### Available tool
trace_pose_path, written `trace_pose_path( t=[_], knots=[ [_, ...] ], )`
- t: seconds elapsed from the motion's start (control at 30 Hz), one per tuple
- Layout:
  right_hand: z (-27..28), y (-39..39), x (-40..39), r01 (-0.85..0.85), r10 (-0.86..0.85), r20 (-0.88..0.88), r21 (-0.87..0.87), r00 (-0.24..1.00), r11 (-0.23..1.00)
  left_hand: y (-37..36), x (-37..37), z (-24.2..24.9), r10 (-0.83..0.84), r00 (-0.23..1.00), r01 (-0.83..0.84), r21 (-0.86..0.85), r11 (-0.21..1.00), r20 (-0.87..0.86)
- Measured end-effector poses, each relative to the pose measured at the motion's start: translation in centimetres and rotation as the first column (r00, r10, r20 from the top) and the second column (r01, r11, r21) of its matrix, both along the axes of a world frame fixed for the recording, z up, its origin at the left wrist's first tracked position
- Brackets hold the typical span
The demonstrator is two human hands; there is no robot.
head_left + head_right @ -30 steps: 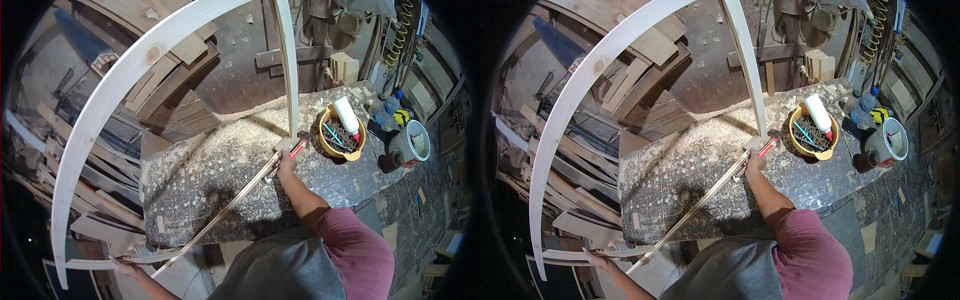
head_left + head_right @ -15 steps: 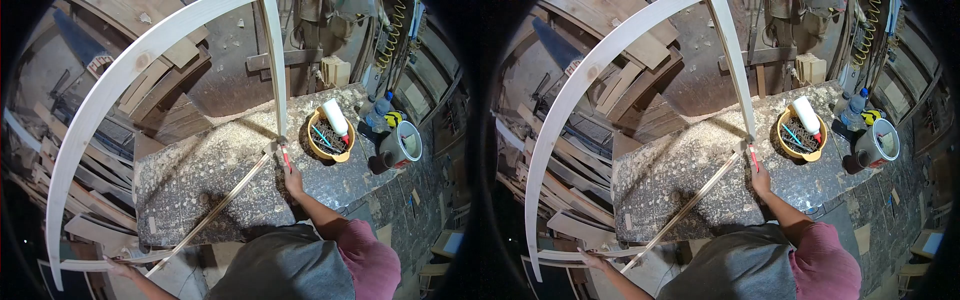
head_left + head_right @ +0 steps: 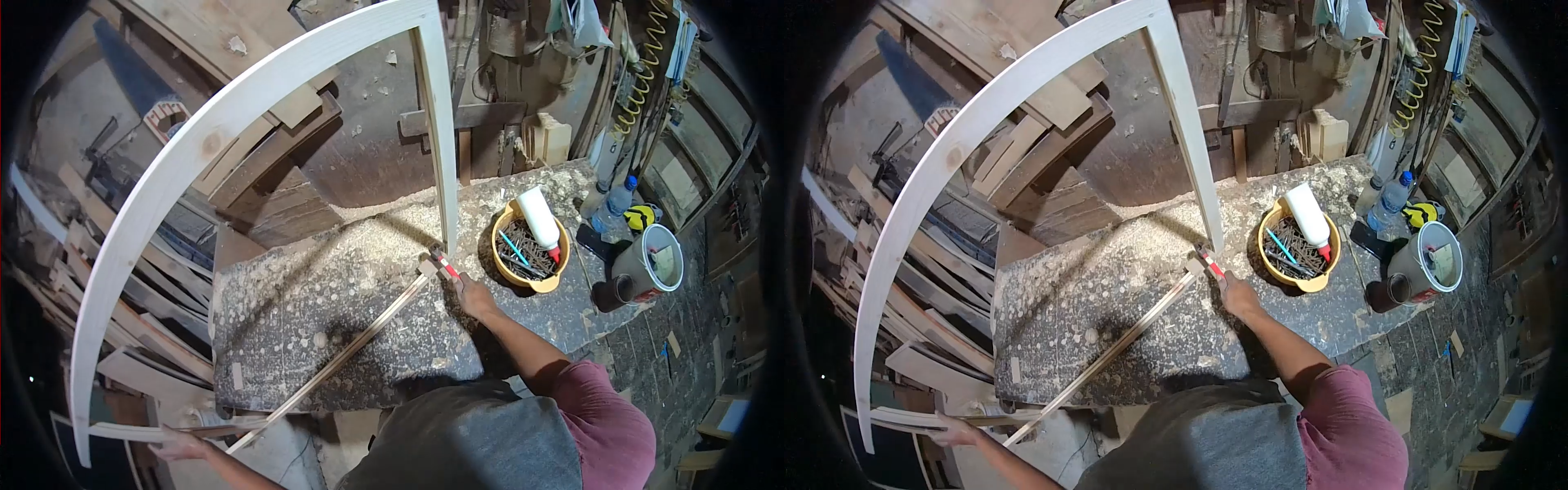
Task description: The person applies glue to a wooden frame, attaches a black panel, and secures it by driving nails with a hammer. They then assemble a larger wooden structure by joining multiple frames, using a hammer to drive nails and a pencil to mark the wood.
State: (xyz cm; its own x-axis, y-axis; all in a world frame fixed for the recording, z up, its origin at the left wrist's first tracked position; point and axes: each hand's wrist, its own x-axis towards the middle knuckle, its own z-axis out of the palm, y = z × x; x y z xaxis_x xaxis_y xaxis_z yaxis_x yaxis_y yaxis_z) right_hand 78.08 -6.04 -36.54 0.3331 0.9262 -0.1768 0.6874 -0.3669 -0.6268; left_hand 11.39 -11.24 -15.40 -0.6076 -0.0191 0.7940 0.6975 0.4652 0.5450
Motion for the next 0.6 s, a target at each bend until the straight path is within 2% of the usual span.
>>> trace_pose_path(
  t=[0.03, 0.07, 0.1, 0.13, 0.17, 0.2, 0.23, 0.27, 0.3, 0.33, 0.37, 0.4, 0.43, 0.47, 0.5, 0.53, 0.6],
  knots=[
    [0.0, -0.2, 0.0, 0.0, 0.0, 0.0, 0.018, 1.0, 1.0, 0.3, 2.7, 1.3, 0.003, 0.97, 0.019, 0.085, 0.996, -0.245],
    [-0.3, -0.3, -0.1, 0.005, -0.005, -0.005, 0.022, 1.0, 1.0, 1.1, 6.5, 2.6, 0.029, 0.881, 0.056, 0.163, 0.985, -0.473],
    [-0.6, -0.4, -0.2, 0.016, -0.016, -0.005, 0.021, 1.0, 1.0, 3.4, 12.3, 3.7, -0.301, 0.879, 0.371, 0.135, 0.919, -0.37],
    [-0.8, -0.4, -0.1, 0.024, -0.024, -0.003, 0.021, 1.0, 0.999, 5.7, 18.1, 4.8, -0.572, 0.785, 0.615, 0.192, 0.765, -0.237],
    [-0.7, -0.5, -0.2, 0.025, -0.024, -0.012, 0.029, 1.0, 0.999, 7.5, 24.8, 6.4, -0.713, 0.691, 0.723, 0.127, 0.679, -0.12],
    [-0.6, -0.6, -0.2, 0.021, -0.02, -0.012, 0.035, 1.0, 0.999, 9.7, 28.8, 6.8, -0.876, 0.477, 0.879, 0.011, 0.478, -0.07],
    [-0.4, -0.7, -0.2, 0.018, -0.017, -0.024, 0.03, 1.0, 0.999, 12.4, 32.3, 7.3, -0.965, 0.25, 0.968, -0.04, 0.247, 0.076],
    [-0.3, -0.7, -0.1, 0.016, -0.015, -0.035, 0.026, 0.999, 1.0, 14.5, 37.0, 9.3, -0.978, 0.065, 0.988, -0.148, 0.035, 0.201],
    [-0.4, -0.8, -0.1, 0.027, -0.026, -0.02, 0.048, 0.999, 0.998, 14.9, 42.4, 12.0, -0.959, -0.068, 0.967, -0.219, -0.131, 0.274],
    [-0.7, -1.0, -0.1, 0.031, -0.03, -0.021, 0.055, 0.999, 0.998, 18.1, 45.3, 12.3, -0.93, -0.224, 0.893, -0.32, -0.316, 0.291],
    [-0.9, -1.1, 0.0, 0.023, -0.022, -0.023, 0.054, 0.999, 0.998, 19.9, 49.1, 13.1, -0.839, -0.375, 0.847, -0.223, -0.483, 0.393],
    [-1.0, -0.9, 0.1, 0.013, -0.011, -0.025, 0.057, 1.0, 0.998, 22.1, 52.5, 13.0, -0.713, -0.537, 0.792, -0.023, -0.611, 0.451],
    [-0.6, -1.0, 0.0, 0.013, -0.012, -0.028, 0.032, 1.0, 0.999, 24.3, 55.3, 12.9, -0.697, -0.499, 0.803, -0.025, -0.595, 0.515],
    [-0.4, -0.9, -0.2, 0.011, -0.01, -0.028, 0.042, 1.0, 0.999, 26.4, 58.0, 12.2, -0.68, -0.555, 0.777, 0.006, -0.63, 0.478],
    [-0.4, -0.8, -0.2, 0.018, -0.017, -0.03, 0.028, 0.999, 0.999, 26.6, 59.9, 12.5, -0.536, -0.718, 0.679, 0.28, -0.678, 0.444],
    [-0.4, -0.8, -0.2, 0.029, -0.029, -0.035, 0.009, 0.999, 1.0, 26.7, 61.2, 12.6, -0.379, -0.853, 0.52, 0.53, -0.67, 0.358],
    [-0.3, -0.8, -0.1, 0.05, -0.05, -0.051, -0.002, 0.997, 0.999, 27.1, 61.3, 11.9, -0.296, -0.928, 0.371, 0.655, -0.658, 0.229]
  ],
)
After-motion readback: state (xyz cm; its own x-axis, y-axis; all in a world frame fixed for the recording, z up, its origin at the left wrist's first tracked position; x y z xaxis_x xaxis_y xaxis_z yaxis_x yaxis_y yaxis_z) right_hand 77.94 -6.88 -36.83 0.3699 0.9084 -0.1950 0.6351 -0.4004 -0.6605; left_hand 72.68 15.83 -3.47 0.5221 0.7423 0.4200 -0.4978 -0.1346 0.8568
